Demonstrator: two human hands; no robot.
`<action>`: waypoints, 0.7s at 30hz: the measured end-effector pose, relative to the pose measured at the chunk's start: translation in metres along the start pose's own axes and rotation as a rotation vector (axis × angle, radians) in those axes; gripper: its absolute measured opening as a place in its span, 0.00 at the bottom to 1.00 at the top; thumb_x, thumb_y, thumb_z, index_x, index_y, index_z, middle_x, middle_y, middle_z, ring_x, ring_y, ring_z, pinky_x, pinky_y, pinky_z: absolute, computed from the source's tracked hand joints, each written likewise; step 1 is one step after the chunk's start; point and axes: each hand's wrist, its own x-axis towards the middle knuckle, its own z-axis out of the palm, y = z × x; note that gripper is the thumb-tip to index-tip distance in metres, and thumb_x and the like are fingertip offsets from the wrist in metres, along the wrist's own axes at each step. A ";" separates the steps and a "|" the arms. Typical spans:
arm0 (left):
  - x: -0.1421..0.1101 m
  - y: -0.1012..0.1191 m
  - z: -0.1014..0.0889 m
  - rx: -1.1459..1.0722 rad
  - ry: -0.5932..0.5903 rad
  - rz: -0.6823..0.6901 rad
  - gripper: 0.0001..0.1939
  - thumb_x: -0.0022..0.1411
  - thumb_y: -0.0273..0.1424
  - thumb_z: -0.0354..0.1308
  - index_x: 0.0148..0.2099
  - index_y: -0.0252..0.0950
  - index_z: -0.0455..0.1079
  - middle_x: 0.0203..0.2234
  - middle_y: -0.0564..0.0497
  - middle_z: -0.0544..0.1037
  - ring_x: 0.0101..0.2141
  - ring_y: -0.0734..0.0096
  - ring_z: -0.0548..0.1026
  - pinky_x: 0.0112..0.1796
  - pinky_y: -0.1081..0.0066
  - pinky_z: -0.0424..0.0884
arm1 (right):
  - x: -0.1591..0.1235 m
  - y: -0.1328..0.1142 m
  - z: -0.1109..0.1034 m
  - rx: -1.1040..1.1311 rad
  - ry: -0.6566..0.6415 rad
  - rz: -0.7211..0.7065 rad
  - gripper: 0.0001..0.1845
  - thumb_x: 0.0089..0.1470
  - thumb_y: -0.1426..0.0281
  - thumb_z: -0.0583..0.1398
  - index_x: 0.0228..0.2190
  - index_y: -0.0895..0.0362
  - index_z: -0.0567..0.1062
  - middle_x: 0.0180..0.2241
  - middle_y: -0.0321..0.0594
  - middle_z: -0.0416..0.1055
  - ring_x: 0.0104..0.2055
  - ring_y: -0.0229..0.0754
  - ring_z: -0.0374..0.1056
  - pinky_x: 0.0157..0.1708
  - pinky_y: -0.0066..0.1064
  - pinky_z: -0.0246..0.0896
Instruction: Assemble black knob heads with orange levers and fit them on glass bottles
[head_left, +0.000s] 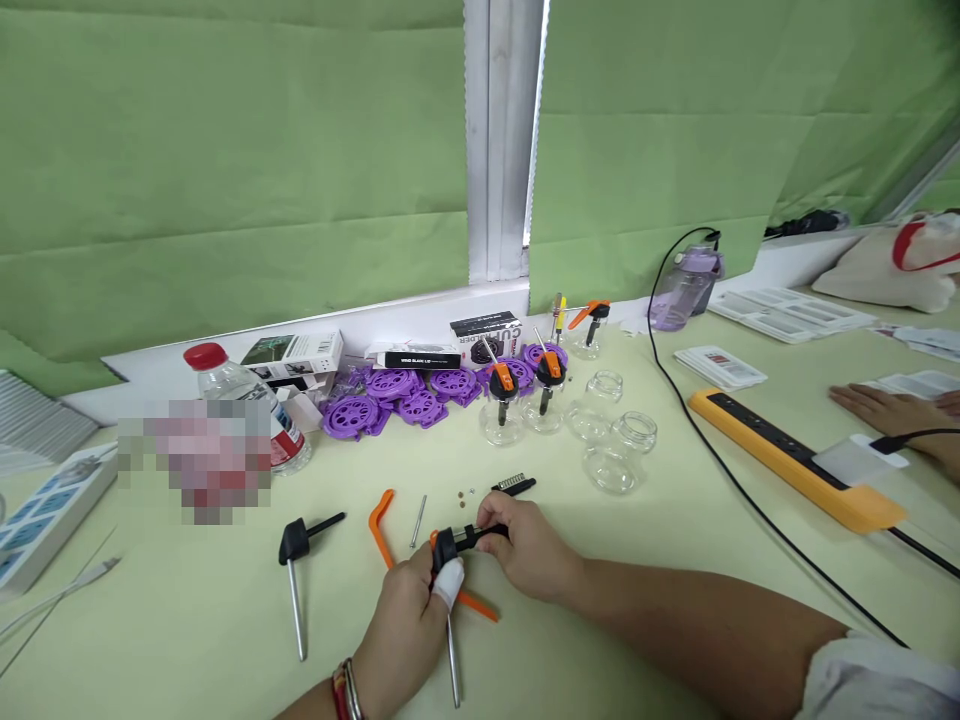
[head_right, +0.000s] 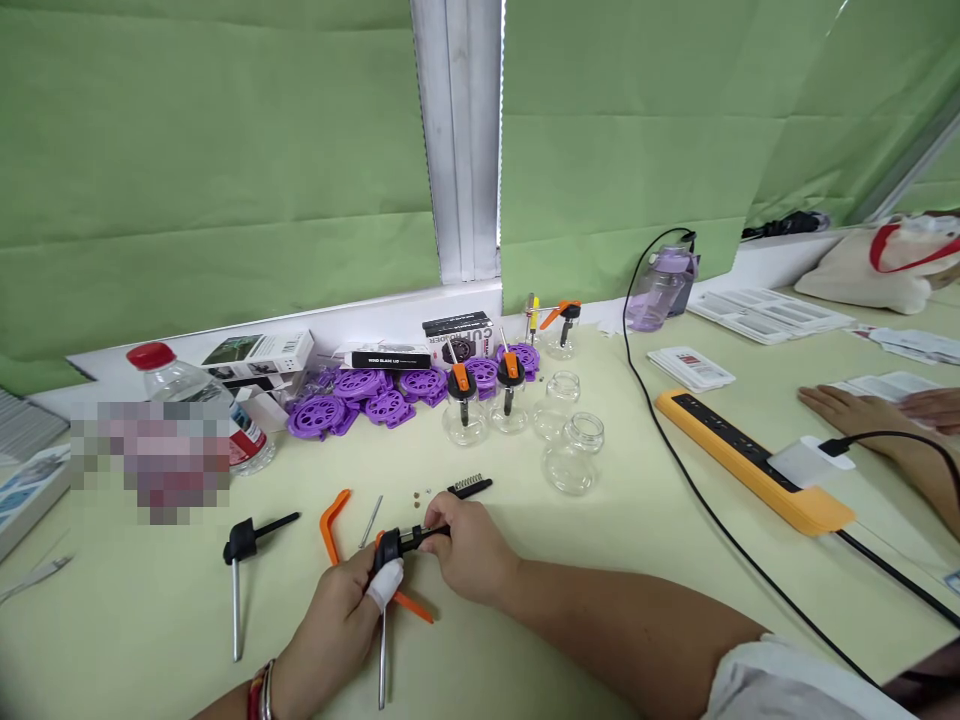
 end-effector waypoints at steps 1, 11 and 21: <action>0.000 0.001 0.000 -0.007 -0.001 0.007 0.14 0.62 0.39 0.46 0.32 0.35 0.66 0.23 0.52 0.70 0.25 0.68 0.66 0.27 0.72 0.61 | 0.000 0.000 0.000 0.004 0.003 0.003 0.09 0.47 0.76 0.57 0.34 0.56 0.68 0.26 0.34 0.69 0.29 0.38 0.64 0.30 0.29 0.57; 0.001 0.001 0.000 -0.002 -0.025 -0.029 0.15 0.62 0.39 0.46 0.32 0.35 0.65 0.23 0.52 0.69 0.25 0.69 0.64 0.28 0.72 0.62 | -0.002 0.002 0.001 0.054 0.006 0.027 0.12 0.47 0.76 0.56 0.37 0.57 0.70 0.29 0.37 0.72 0.31 0.39 0.66 0.33 0.30 0.60; 0.002 -0.004 0.001 -0.026 -0.022 -0.020 0.15 0.61 0.40 0.46 0.33 0.35 0.66 0.23 0.52 0.69 0.26 0.68 0.65 0.29 0.71 0.63 | -0.002 0.005 0.002 0.047 0.024 -0.003 0.09 0.46 0.77 0.56 0.33 0.57 0.70 0.29 0.37 0.72 0.31 0.39 0.66 0.32 0.29 0.59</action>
